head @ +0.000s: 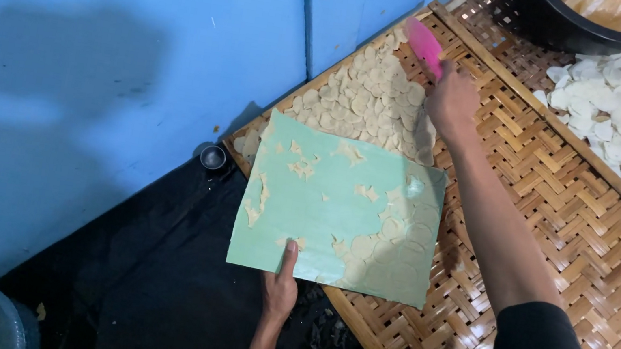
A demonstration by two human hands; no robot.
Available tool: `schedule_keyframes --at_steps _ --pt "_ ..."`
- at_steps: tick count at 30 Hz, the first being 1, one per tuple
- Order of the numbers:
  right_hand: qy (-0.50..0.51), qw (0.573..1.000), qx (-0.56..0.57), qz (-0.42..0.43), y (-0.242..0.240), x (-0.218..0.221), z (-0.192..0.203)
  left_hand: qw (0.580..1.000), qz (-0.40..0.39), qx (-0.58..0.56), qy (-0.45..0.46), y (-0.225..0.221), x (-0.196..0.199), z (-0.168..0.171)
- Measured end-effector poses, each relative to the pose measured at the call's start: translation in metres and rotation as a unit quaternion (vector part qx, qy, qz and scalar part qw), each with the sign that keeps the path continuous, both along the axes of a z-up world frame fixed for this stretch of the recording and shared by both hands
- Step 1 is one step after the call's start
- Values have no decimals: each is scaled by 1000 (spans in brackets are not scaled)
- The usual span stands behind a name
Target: Using a pink spatula to scrape round food items from a plastic sheet onto a woven drying tray.
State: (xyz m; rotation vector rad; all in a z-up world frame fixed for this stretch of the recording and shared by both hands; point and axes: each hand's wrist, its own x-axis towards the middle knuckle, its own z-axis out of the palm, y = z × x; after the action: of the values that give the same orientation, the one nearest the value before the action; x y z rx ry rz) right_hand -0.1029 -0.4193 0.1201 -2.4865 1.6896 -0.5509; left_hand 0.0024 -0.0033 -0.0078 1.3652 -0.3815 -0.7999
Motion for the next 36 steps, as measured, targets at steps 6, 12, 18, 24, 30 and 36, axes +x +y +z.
schedule_keyframes --at_steps 6,12,18,24,30,36 --pt "29 996 -81 22 0 -1 -13 1000 0 12 -11 0 -1 -4" --pt "-123 988 -92 30 8 -37 -18 1000 -7 -6 -28 -1 -2 4" --pt "-193 976 70 65 149 -112 20 999 -11 -39 13 -1 -1 1" --pt "-98 971 202 -80 261 -162 37 987 44 -140 67 3 -3 -23" --pt "-291 941 161 -62 302 -203 -17 969 85 -202 116 15 -11 19" --pt "-321 893 283 -136 332 -169 -53 956 120 -231 134 40 -34 -47"
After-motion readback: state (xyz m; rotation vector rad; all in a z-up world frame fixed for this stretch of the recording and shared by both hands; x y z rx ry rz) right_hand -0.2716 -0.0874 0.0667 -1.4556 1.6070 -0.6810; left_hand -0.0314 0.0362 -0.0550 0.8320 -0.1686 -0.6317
